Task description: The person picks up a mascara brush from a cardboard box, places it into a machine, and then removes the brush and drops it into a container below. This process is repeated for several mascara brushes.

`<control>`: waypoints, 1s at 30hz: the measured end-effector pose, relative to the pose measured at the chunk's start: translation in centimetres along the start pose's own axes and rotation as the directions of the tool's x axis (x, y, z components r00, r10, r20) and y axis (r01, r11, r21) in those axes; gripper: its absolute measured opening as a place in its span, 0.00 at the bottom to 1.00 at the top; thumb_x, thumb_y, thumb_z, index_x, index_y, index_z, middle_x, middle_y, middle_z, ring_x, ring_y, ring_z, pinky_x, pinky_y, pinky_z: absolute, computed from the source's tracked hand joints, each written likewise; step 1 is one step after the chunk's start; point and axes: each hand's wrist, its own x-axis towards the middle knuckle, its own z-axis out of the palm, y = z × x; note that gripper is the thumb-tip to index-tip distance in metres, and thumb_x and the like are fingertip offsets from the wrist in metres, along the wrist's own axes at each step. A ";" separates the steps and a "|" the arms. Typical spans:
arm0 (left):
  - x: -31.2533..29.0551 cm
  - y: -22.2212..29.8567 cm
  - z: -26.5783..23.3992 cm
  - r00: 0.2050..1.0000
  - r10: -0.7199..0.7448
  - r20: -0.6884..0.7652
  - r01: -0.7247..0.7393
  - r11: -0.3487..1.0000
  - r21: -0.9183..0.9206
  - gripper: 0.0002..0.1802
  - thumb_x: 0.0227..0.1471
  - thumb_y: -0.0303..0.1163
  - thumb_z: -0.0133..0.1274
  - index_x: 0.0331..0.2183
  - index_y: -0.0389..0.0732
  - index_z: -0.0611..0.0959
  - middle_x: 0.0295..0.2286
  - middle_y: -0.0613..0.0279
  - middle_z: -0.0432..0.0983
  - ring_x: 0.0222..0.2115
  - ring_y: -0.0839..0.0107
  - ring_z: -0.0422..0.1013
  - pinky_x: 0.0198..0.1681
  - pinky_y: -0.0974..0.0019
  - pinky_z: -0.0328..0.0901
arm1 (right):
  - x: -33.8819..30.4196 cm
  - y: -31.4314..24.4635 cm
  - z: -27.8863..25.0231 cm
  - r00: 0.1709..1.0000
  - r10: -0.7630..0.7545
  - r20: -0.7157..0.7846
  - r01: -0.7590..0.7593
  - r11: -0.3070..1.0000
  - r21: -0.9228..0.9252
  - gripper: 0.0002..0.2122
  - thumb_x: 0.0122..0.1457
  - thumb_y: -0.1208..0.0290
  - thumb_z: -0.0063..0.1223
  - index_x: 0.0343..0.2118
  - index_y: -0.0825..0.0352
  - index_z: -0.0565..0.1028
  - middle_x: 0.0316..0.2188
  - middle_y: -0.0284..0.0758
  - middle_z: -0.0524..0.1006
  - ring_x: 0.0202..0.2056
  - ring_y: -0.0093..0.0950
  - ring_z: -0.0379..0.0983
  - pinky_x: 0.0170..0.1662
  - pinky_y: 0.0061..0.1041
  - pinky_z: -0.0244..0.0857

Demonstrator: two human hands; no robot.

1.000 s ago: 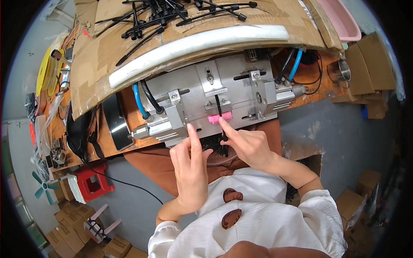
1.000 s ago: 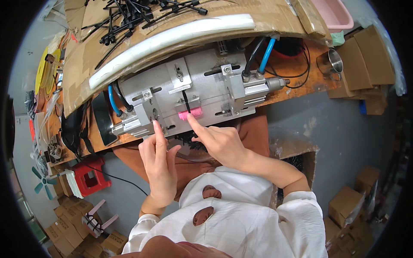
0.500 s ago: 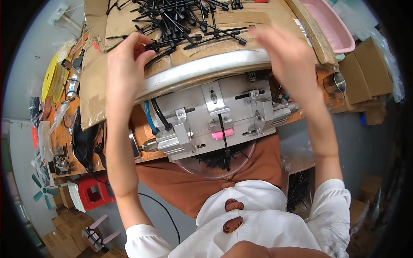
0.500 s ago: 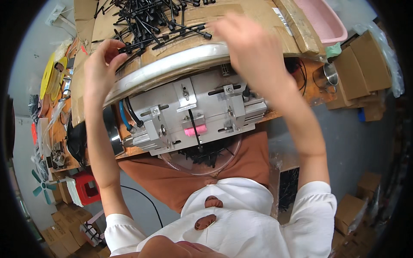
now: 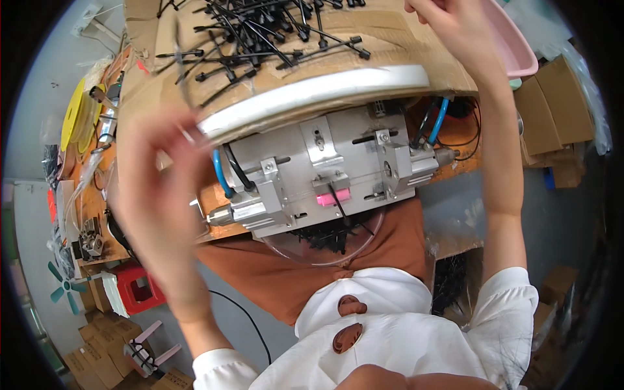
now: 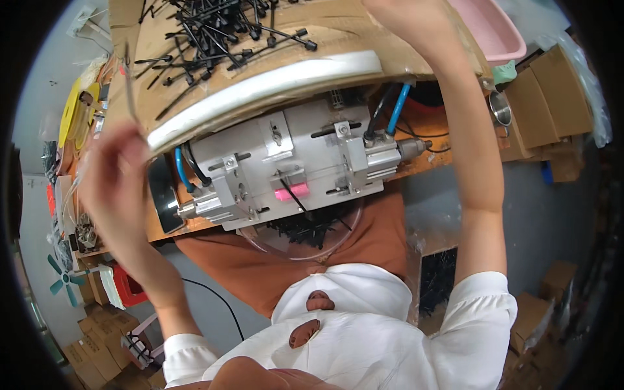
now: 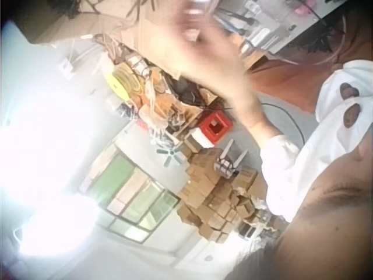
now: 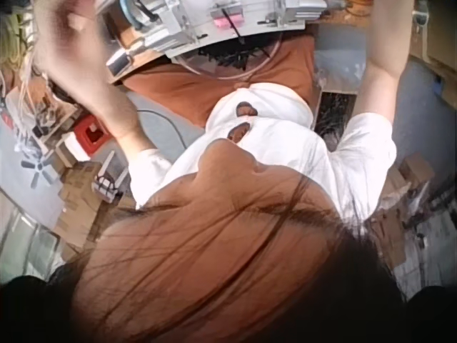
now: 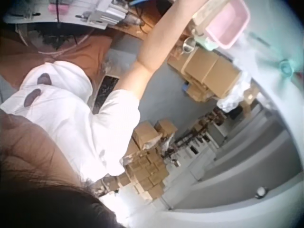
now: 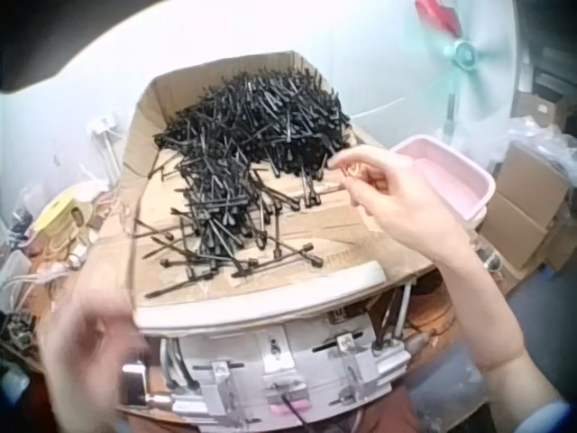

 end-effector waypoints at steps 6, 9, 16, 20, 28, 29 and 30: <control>-14.6 4.6 9.2 0.972 -0.034 0.233 0.001 0.991 0.137 0.34 0.43 0.16 0.52 0.55 0.27 0.66 0.34 0.54 0.68 0.33 0.62 0.64 0.38 0.63 0.63 | -6.3 0.0 -0.4 0.970 0.231 0.072 -0.227 0.772 0.594 0.10 0.60 0.73 0.49 0.41 0.73 0.72 0.28 0.35 0.75 0.26 0.22 0.72 0.26 0.17 0.63; -15.0 4.9 11.2 0.956 -0.086 0.280 0.034 0.983 0.183 0.36 0.41 0.14 0.51 0.56 0.26 0.64 0.33 0.55 0.66 0.33 0.62 0.64 0.38 0.64 0.64 | -8.9 0.4 -0.6 0.989 0.133 0.069 -0.146 0.747 0.648 0.12 0.62 0.72 0.49 0.45 0.74 0.71 0.31 0.40 0.76 0.28 0.19 0.71 0.23 0.12 0.59; -14.4 4.8 11.5 0.925 -0.128 0.357 0.045 0.972 0.232 0.40 0.39 0.13 0.52 0.58 0.29 0.61 0.34 0.55 0.65 0.35 0.60 0.63 0.39 0.63 0.63 | -12.5 -3.3 0.7 0.976 0.196 -0.097 -0.098 0.790 0.606 0.07 0.57 0.80 0.54 0.38 0.73 0.74 0.30 0.40 0.79 0.27 0.19 0.72 0.24 0.13 0.64; -14.3 4.5 10.5 0.895 -0.170 0.413 0.064 0.964 0.259 0.41 0.42 0.15 0.55 0.59 0.34 0.62 0.35 0.55 0.66 0.36 0.58 0.64 0.39 0.61 0.63 | -17.8 -2.7 3.2 0.998 -0.054 -0.036 0.059 0.982 0.179 0.15 0.49 0.83 0.60 0.41 0.72 0.74 0.32 0.40 0.79 0.24 0.20 0.71 0.23 0.18 0.65; 2.3 -3.7 5.9 0.998 0.063 -0.017 -0.048 0.886 0.460 0.16 0.54 0.35 0.52 0.42 0.36 0.76 0.33 0.51 0.70 0.35 0.53 0.66 0.39 0.56 0.63 | -23.5 -4.0 9.5 0.958 -0.182 0.222 0.206 0.974 -0.090 0.28 0.44 0.77 0.64 0.50 0.78 0.69 0.27 0.36 0.76 0.17 0.22 0.65 0.19 0.24 0.61; 3.2 -4.2 5.9 0.997 0.057 0.047 -0.071 0.910 0.408 0.15 0.56 0.37 0.51 0.41 0.36 0.76 0.30 0.52 0.68 0.32 0.56 0.66 0.37 0.58 0.62 | -23.5 -4.1 9.9 0.955 -0.181 0.236 0.203 0.976 -0.072 0.28 0.44 0.77 0.64 0.51 0.78 0.68 0.25 0.35 0.75 0.17 0.21 0.66 0.19 0.24 0.60; 3.6 -4.3 5.9 0.992 0.056 0.111 -0.092 0.931 0.354 0.15 0.57 0.38 0.50 0.40 0.37 0.76 0.27 0.53 0.67 0.29 0.59 0.66 0.36 0.60 0.62 | -23.5 -4.1 10.2 0.951 -0.182 0.251 0.201 0.978 -0.055 0.28 0.45 0.77 0.63 0.51 0.77 0.68 0.23 0.34 0.74 0.17 0.21 0.66 0.19 0.24 0.60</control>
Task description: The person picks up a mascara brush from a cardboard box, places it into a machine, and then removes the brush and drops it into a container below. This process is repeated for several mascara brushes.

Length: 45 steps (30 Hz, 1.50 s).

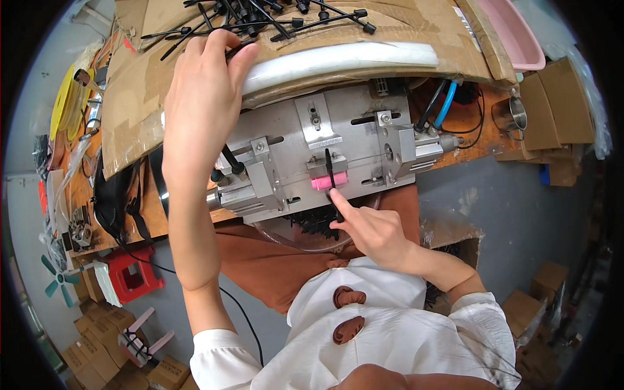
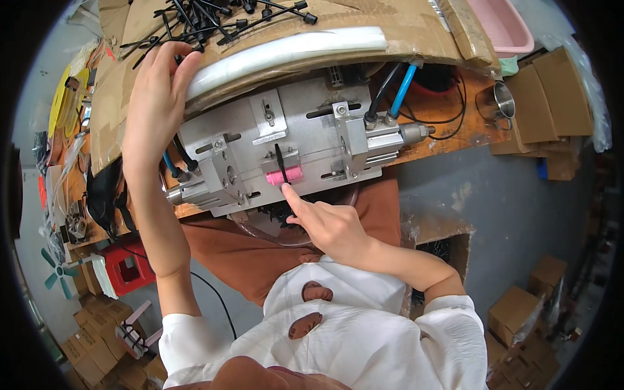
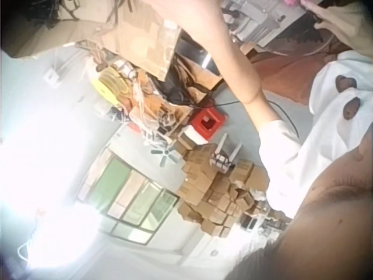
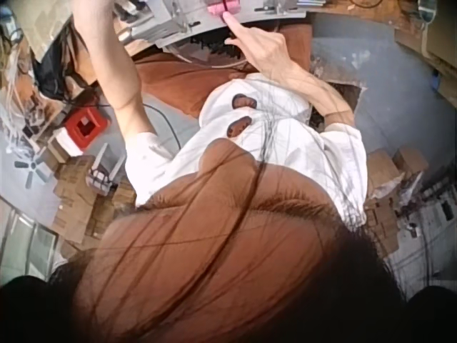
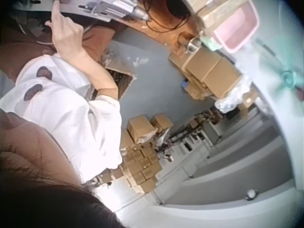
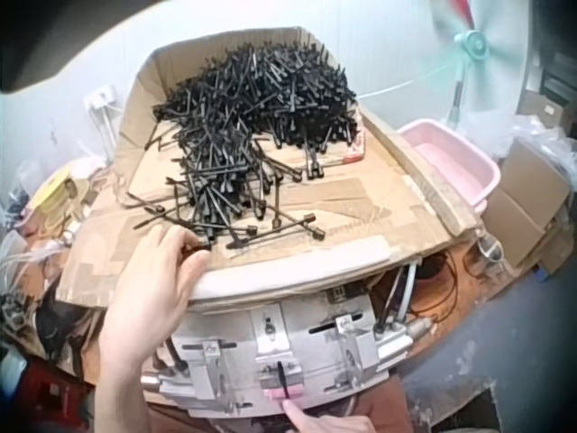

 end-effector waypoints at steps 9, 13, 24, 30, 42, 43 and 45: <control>-4.1 5.7 -2.4 0.998 -0.027 -0.051 0.020 0.989 -0.143 0.09 0.45 0.27 0.57 0.32 0.37 0.76 0.28 0.56 0.70 0.32 0.55 0.67 0.37 0.58 0.62 | 3.2 1.0 -4.2 0.992 -0.089 0.085 0.099 0.989 -0.114 0.25 0.45 0.80 0.61 0.50 0.75 0.71 0.22 0.32 0.75 0.22 0.23 0.72 0.21 0.21 0.66; -13.7 9.0 -1.6 0.998 -0.049 -0.027 0.041 0.966 -0.255 0.23 0.40 0.18 0.56 0.43 0.34 0.77 0.33 0.54 0.71 0.33 0.60 0.67 0.38 0.61 0.62 | 14.4 5.2 -8.8 0.896 -0.416 -0.152 0.268 0.782 -0.563 0.18 0.47 0.82 0.53 0.44 0.71 0.74 0.30 0.39 0.78 0.24 0.29 0.72 0.24 0.26 0.67; -16.8 11.6 3.4 0.966 -0.047 0.256 0.087 0.985 -0.147 0.40 0.36 0.13 0.50 0.56 0.25 0.63 0.34 0.55 0.65 0.31 0.64 0.62 0.37 0.67 0.64 | 22.2 4.0 -17.1 0.866 0.312 0.391 -0.247 0.947 -0.207 0.12 0.52 0.79 0.50 0.42 0.71 0.73 0.24 0.44 0.77 0.27 0.39 0.74 0.33 0.29 0.67; -13.2 8.8 0.5 0.983 0.064 0.175 -0.027 0.978 -0.205 0.39 0.38 0.15 0.51 0.57 0.33 0.65 0.33 0.55 0.67 0.32 0.62 0.64 0.38 0.65 0.65 | 11.1 1.7 -14.0 0.987 0.156 -0.036 -0.144 0.963 0.227 0.09 0.52 0.75 0.48 0.32 0.72 0.77 0.26 0.35 0.79 0.22 0.17 0.69 0.20 0.15 0.58; 0.2 -2.7 -2.3 0.974 -0.188 0.124 0.208 0.963 -0.172 0.08 0.49 0.23 0.56 0.35 0.38 0.79 0.23 0.68 0.69 0.25 0.81 0.63 0.30 0.75 0.60 | 0.5 0.4 0.4 0.994 0.043 0.096 -0.037 0.997 -0.068 0.29 0.48 0.76 0.60 0.55 0.76 0.64 0.22 0.31 0.72 0.20 0.20 0.68 0.20 0.22 0.61; -0.3 -2.3 -2.6 0.975 -0.183 0.124 0.203 0.962 -0.180 0.08 0.49 0.23 0.56 0.35 0.38 0.79 0.23 0.68 0.69 0.25 0.81 0.63 0.30 0.75 0.60 | 0.7 0.7 0.4 0.997 0.032 0.064 -0.028 0.998 -0.056 0.31 0.46 0.76 0.62 0.56 0.74 0.65 0.18 0.31 0.68 0.18 0.22 0.65 0.19 0.24 0.59; -1.9 -1.6 -4.1 0.980 -0.192 0.052 0.199 0.952 -0.231 0.06 0.48 0.21 0.54 0.33 0.35 0.78 0.22 0.64 0.70 0.24 0.77 0.65 0.31 0.73 0.62 | 1.0 0.8 0.3 0.999 0.014 0.036 -0.012 0.999 -0.037 0.32 0.45 0.76 0.64 0.56 0.72 0.66 0.14 0.30 0.65 0.16 0.23 0.63 0.18 0.25 0.57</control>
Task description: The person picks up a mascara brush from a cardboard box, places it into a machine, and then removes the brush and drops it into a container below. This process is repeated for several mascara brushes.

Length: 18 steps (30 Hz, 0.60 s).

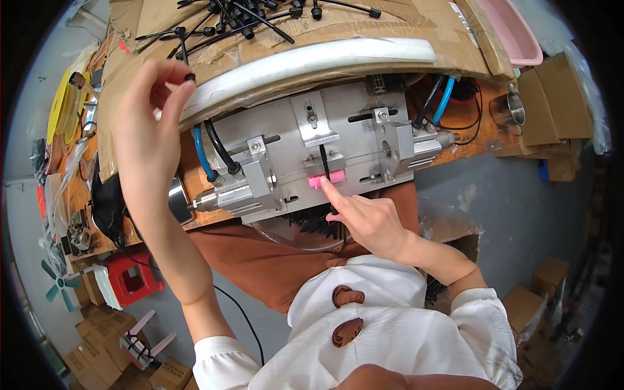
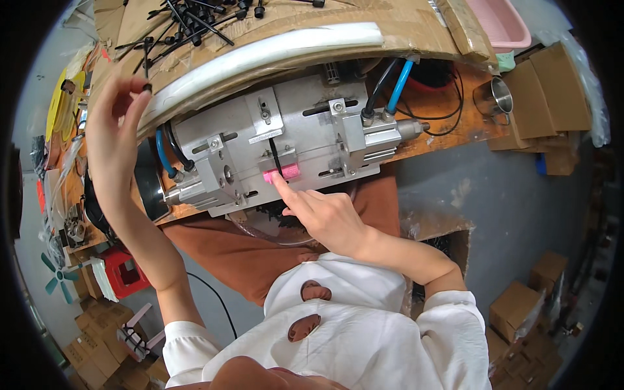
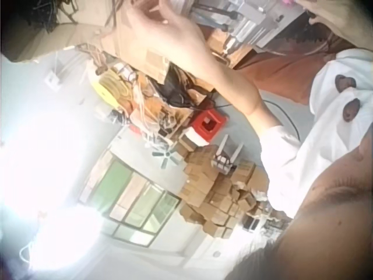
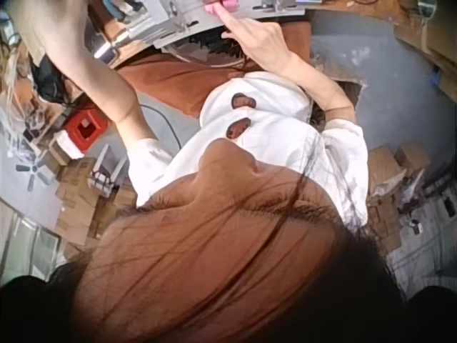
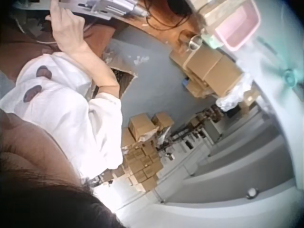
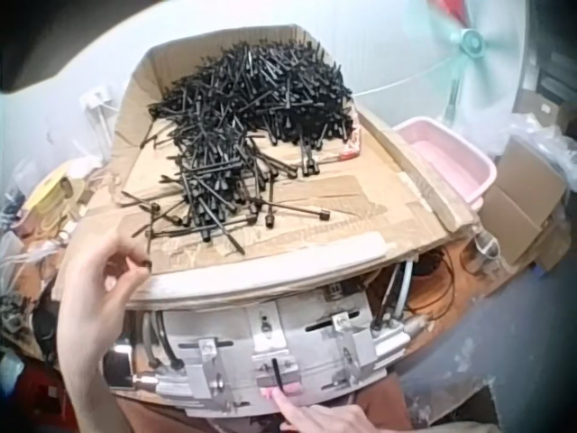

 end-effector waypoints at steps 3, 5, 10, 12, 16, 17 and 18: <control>-2.5 0.3 -0.5 0.996 -0.085 -0.001 0.083 0.977 -0.197 0.07 0.49 0.20 0.54 0.34 0.34 0.78 0.23 0.67 0.71 0.25 0.80 0.65 0.33 0.75 0.63 | 0.1 -0.1 -0.5 0.999 -0.006 0.045 0.005 1.000 0.022 0.32 0.45 0.75 0.64 0.56 0.70 0.66 0.15 0.30 0.66 0.17 0.24 0.65 0.18 0.25 0.58; -4.0 1.4 0.5 0.990 -0.121 -0.071 0.093 0.947 -0.306 0.09 0.49 0.16 0.52 0.36 0.33 0.78 0.27 0.66 0.71 0.28 0.80 0.66 0.34 0.76 0.63 | 0.1 0.0 -1.1 0.990 0.025 0.138 -0.024 1.000 -0.006 0.29 0.45 0.75 0.64 0.54 0.70 0.68 0.16 0.30 0.68 0.18 0.23 0.68 0.19 0.23 0.61; -9.7 3.1 2.0 0.980 0.006 -0.199 -0.029 0.993 -0.116 0.14 0.44 0.12 0.51 0.35 0.35 0.79 0.32 0.57 0.73 0.32 0.66 0.69 0.36 0.68 0.65 | 6.3 3.6 -6.8 0.945 -0.252 -0.207 0.178 0.930 -0.323 0.18 0.43 0.76 0.56 0.42 0.65 0.76 0.22 0.28 0.74 0.24 0.23 0.72 0.22 0.24 0.65; -12.3 4.7 3.3 0.983 0.060 -0.174 -0.070 0.996 -0.055 0.19 0.41 0.12 0.53 0.39 0.36 0.79 0.34 0.55 0.73 0.35 0.62 0.69 0.39 0.63 0.64 | 12.2 7.0 -9.3 0.846 -0.401 -0.351 0.096 0.762 -0.640 0.11 0.50 0.77 0.54 0.39 0.62 0.76 0.22 0.34 0.74 0.25 0.28 0.73 0.23 0.26 0.66; -17.0 7.2 6.0 0.992 0.060 0.113 -0.056 0.998 -0.039 0.37 0.38 0.11 0.54 0.54 0.33 0.70 0.38 0.53 0.70 0.36 0.60 0.65 0.41 0.62 0.63 | 18.8 9.3 -13.0 0.984 -0.174 0.037 0.169 0.849 -0.501 0.10 0.54 0.76 0.52 0.40 0.70 0.74 0.21 0.36 0.75 0.25 0.26 0.72 0.31 0.23 0.65; -17.5 7.7 7.1 0.984 0.083 0.161 -0.076 0.996 -0.048 0.41 0.37 0.10 0.54 0.57 0.32 0.66 0.38 0.53 0.69 0.37 0.59 0.64 0.42 0.64 0.63 | 19.2 9.2 -14.3 0.975 -0.083 0.207 0.162 0.903 -0.398 0.10 0.54 0.75 0.53 0.39 0.70 0.74 0.20 0.34 0.74 0.25 0.22 0.71 0.31 0.20 0.64; -17.9 8.1 7.9 0.980 0.087 0.180 -0.082 0.996 -0.038 0.43 0.35 0.10 0.55 0.57 0.30 0.64 0.38 0.52 0.68 0.37 0.57 0.63 0.43 0.61 0.62 | 19.4 7.8 -15.0 0.973 -0.088 0.211 0.166 0.906 -0.389 0.10 0.54 0.75 0.53 0.39 0.70 0.74 0.20 0.34 0.74 0.25 0.22 0.71 0.31 0.20 0.64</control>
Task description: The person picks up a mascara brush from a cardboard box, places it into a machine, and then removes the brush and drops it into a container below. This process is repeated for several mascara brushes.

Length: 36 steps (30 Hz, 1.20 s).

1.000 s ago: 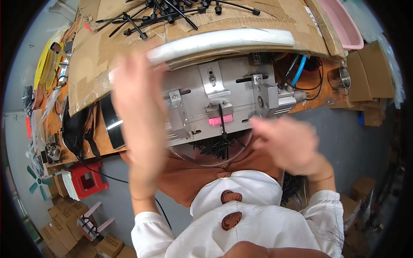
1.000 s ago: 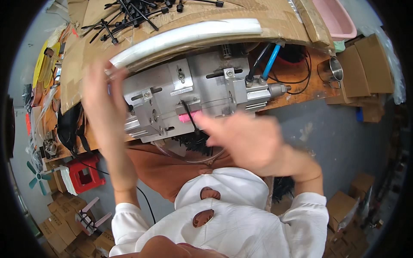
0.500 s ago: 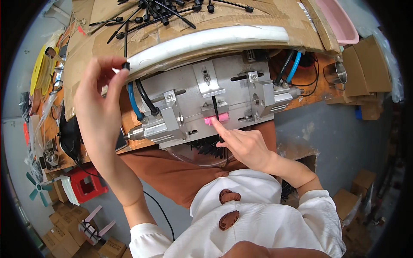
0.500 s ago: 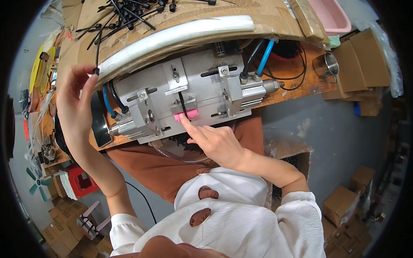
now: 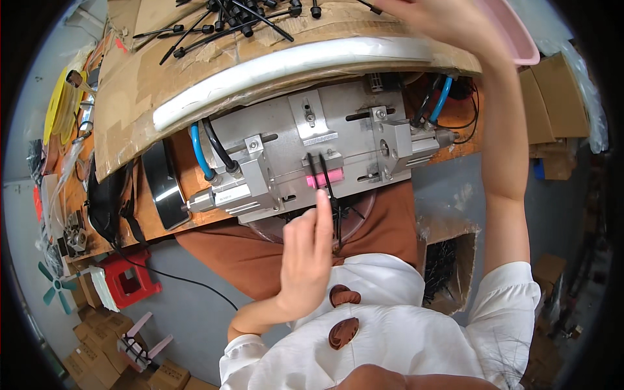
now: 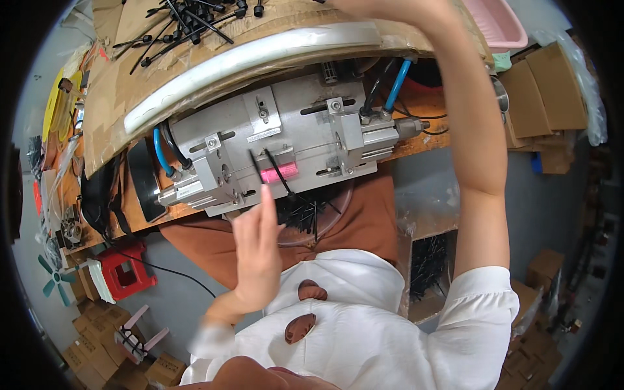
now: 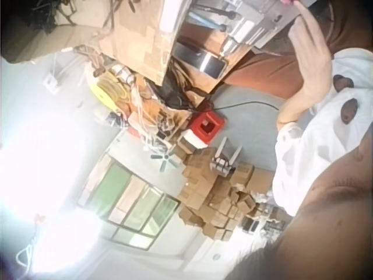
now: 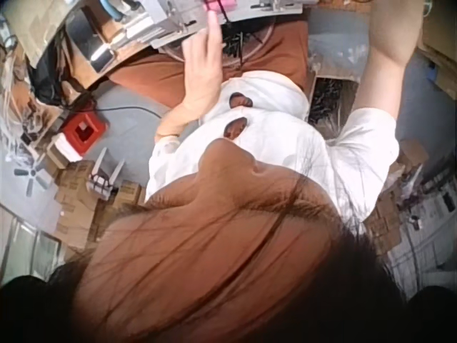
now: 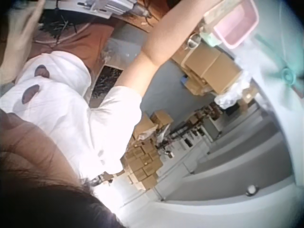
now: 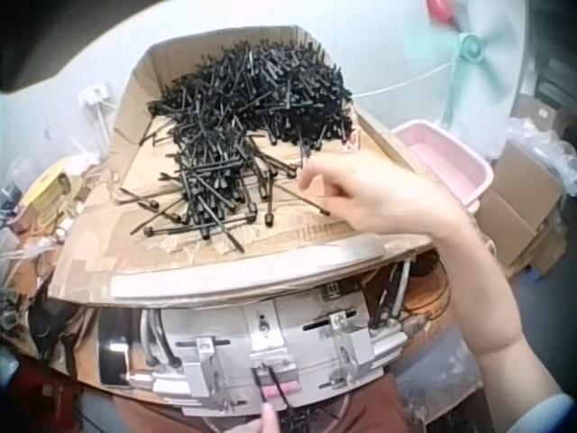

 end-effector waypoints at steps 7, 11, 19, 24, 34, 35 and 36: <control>1.2 0.2 1.8 0.978 -0.099 0.185 0.084 0.993 0.086 0.43 0.39 0.11 0.45 0.60 0.30 0.56 0.40 0.50 0.63 0.38 0.55 0.61 0.43 0.58 0.61 | -2.6 -1.0 -0.8 0.916 0.400 -0.035 -0.373 0.880 0.293 0.10 0.56 0.70 0.54 0.37 0.71 0.75 0.19 0.32 0.72 0.24 0.20 0.67 0.31 0.21 0.64; 1.8 0.3 1.6 0.991 0.003 0.135 -0.038 0.966 0.255 0.40 0.37 0.13 0.49 0.57 0.26 0.62 0.36 0.54 0.65 0.33 0.64 0.63 0.37 0.67 0.65 | -1.8 -0.1 1.3 0.950 0.296 -0.102 -0.266 0.935 0.234 0.10 0.53 0.71 0.57 0.35 0.70 0.73 0.20 0.34 0.71 0.26 0.25 0.68 0.31 0.24 0.63; 1.5 0.3 1.7 0.986 -0.064 0.154 0.041 0.988 0.149 0.43 0.36 0.10 0.46 0.59 0.28 0.58 0.38 0.51 0.63 0.37 0.56 0.61 0.42 0.60 0.62 | -1.2 0.4 2.0 0.987 0.036 -0.154 -0.038 0.999 -0.012 0.08 0.50 0.74 0.57 0.33 0.70 0.73 0.27 0.44 0.75 0.34 0.40 0.73 0.39 0.33 0.66; 1.6 0.4 1.3 0.983 -0.033 0.179 -0.013 0.968 0.250 0.40 0.38 0.15 0.50 0.57 0.27 0.60 0.38 0.54 0.65 0.35 0.62 0.64 0.40 0.65 0.65 | -0.3 1.2 1.6 0.972 0.232 0.029 -0.232 0.973 0.007 0.07 0.50 0.75 0.57 0.32 0.70 0.74 0.28 0.45 0.76 0.35 0.41 0.73 0.39 0.34 0.66; 22.4 -9.2 -8.9 0.816 0.536 -0.217 -0.364 0.768 0.527 0.18 0.43 0.15 0.48 0.38 0.42 0.78 0.37 0.56 0.72 0.41 0.58 0.67 0.41 0.60 0.65 | -0.4 0.8 1.7 0.962 0.255 -0.101 -0.242 0.962 0.126 0.07 0.48 0.76 0.58 0.31 0.71 0.75 0.27 0.45 0.76 0.33 0.40 0.74 0.38 0.33 0.67; 23.7 -9.8 -9.5 0.815 0.538 -0.217 -0.364 0.766 0.531 0.18 0.43 0.15 0.48 0.38 0.42 0.78 0.37 0.56 0.72 0.41 0.58 0.67 0.41 0.60 0.65 | -0.2 0.8 2.2 0.962 0.237 -0.135 -0.224 0.969 0.104 0.07 0.48 0.76 0.58 0.30 0.71 0.76 0.27 0.45 0.76 0.33 0.39 0.74 0.38 0.33 0.67; 24.9 -9.9 -9.8 0.869 0.487 -0.088 -0.406 0.804 0.434 0.13 0.40 0.15 0.52 0.33 0.37 0.78 0.36 0.54 0.71 0.41 0.56 0.69 0.39 0.60 0.66 | -0.3 0.9 2.6 0.963 0.227 -0.142 -0.207 0.967 0.146 0.06 0.48 0.75 0.58 0.29 0.70 0.76 0.27 0.44 0.76 0.33 0.40 0.74 0.38 0.34 0.66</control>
